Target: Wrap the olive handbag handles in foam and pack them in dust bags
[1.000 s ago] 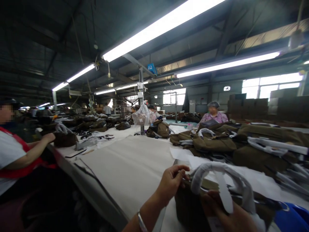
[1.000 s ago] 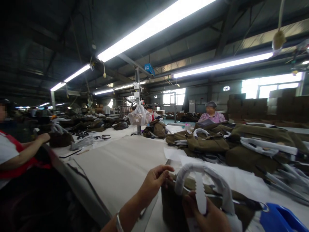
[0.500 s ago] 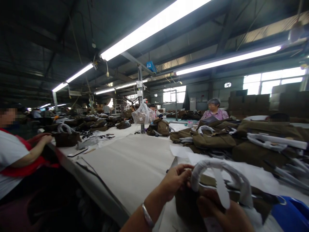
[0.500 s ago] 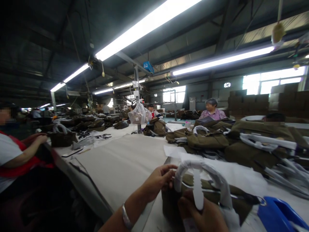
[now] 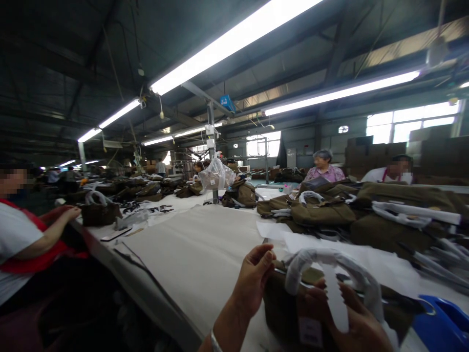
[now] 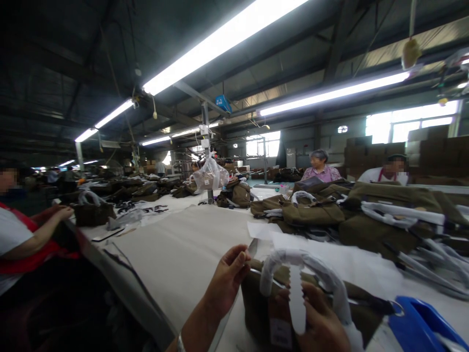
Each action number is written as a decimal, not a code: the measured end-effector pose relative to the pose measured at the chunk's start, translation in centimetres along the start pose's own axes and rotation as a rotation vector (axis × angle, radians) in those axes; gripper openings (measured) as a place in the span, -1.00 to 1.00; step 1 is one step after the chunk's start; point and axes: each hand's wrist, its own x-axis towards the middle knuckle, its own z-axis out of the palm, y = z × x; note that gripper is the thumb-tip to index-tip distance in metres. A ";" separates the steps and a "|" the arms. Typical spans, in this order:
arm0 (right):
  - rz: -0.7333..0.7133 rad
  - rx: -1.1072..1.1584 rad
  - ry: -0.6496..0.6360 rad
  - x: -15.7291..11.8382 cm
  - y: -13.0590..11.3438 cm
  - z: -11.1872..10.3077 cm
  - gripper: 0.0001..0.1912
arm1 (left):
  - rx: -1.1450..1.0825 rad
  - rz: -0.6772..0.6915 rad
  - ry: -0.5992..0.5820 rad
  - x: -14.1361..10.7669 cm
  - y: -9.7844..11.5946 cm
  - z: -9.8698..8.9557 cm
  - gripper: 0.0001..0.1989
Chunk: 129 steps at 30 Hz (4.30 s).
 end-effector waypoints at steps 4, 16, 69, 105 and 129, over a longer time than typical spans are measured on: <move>0.047 0.026 -0.064 -0.1 1.2 1.2 -0.72 | 0.164 0.108 -0.024 0.0 -0.4 0.3 -0.57; 0.237 0.155 -0.120 0.9 -2.1 0.3 -0.74 | 0.640 0.304 0.041 0.0 0.1 -0.5 -0.69; 0.734 0.872 -0.040 -0.4 -2.7 0.4 -0.68 | 0.803 0.325 -0.254 -3.6 -1.2 2.4 -0.72; 0.498 0.581 0.082 0.9 -4.4 0.1 -0.79 | 1.031 0.545 -0.287 -2.7 -1.3 1.8 -0.88; 0.094 0.134 0.147 0.4 -3.2 -1.0 -0.75 | 1.033 0.744 -0.226 -2.9 -2.1 0.7 -0.82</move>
